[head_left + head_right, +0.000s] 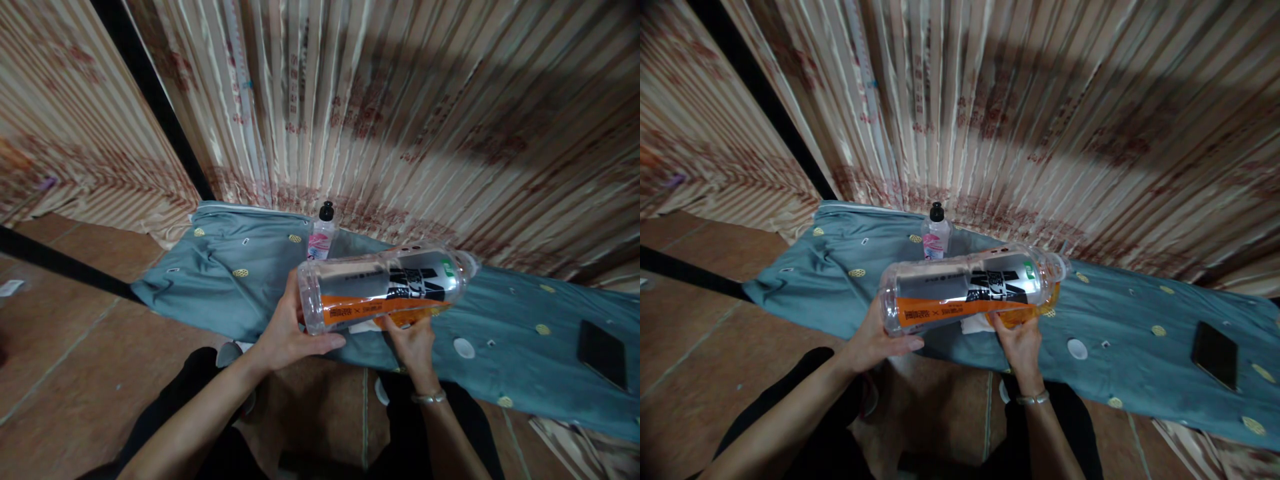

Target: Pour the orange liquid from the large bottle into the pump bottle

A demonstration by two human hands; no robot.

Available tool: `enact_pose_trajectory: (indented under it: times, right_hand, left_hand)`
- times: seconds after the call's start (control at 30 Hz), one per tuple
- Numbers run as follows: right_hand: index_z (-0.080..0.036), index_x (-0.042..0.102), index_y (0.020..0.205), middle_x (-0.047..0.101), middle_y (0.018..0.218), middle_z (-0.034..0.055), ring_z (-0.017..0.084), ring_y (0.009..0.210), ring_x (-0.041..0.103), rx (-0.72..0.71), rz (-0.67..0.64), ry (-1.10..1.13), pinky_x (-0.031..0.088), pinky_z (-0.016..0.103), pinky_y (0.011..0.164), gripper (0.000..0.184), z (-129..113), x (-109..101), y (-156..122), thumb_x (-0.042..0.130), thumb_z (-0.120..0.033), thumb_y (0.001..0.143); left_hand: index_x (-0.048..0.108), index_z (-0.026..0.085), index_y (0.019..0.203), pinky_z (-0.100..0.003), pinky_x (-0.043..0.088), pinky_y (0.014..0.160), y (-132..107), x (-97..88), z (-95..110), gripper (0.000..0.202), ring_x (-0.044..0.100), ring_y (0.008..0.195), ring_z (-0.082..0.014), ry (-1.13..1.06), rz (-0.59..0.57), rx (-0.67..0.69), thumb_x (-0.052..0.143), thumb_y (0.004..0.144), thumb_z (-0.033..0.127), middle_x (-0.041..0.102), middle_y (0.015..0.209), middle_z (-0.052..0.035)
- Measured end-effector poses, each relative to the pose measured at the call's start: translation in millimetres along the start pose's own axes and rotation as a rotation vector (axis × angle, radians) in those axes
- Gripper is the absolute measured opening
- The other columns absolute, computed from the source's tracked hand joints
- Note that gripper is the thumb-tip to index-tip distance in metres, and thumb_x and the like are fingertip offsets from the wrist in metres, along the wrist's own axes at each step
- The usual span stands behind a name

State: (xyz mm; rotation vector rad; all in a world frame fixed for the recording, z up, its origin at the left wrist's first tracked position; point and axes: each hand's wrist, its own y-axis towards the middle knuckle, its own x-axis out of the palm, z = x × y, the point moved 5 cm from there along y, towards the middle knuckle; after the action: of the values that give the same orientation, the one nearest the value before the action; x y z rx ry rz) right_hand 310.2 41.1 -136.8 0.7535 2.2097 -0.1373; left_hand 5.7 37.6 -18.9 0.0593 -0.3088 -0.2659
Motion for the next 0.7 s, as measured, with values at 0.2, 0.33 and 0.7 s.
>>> enact_pose_trajectory:
  times: [0.2,0.33,0.7]
  right_hand:
    - [-0.015,0.066,0.120,0.082,0.109,0.0290,0.050,0.106,0.080,-0.023,0.009,0.012,0.063,0.057,0.089,0.106,-1.4,-0.2,0.1,0.063,-0.103,0.061]
    - [-0.014,0.067,0.120,0.082,0.110,0.0301,0.051,0.108,0.080,-0.011,0.002,0.022,0.064,0.058,0.089,0.107,-1.5,-0.6,0.3,0.065,-0.102,0.059]
    - [-0.017,0.065,0.118,0.081,0.117,0.0319,0.052,0.114,0.078,0.015,-0.037,0.020,0.063,0.059,0.093,0.095,-9.8,-3.9,-1.8,0.063,-0.095,0.064]
  left_hand:
    - [0.053,0.022,0.145,-0.064,0.042,0.131,0.4,0.7,0.5,0.103,0.058,0.150,-0.0470,-0.004,0.000,0.021,0.109,0.060,0.043,0.064,0.152,-0.0174]
    - [0.054,0.023,0.145,-0.064,0.044,0.129,0.7,-0.2,0.1,0.103,0.060,0.148,-0.0466,0.011,0.000,0.029,0.108,0.060,0.042,0.064,0.151,-0.0171]
    - [0.051,0.023,0.147,-0.065,0.049,0.125,0.0,-1.3,-2.2,0.105,0.061,0.146,-0.0472,0.018,-0.014,-0.008,0.108,0.061,0.044,0.063,0.151,-0.0174]
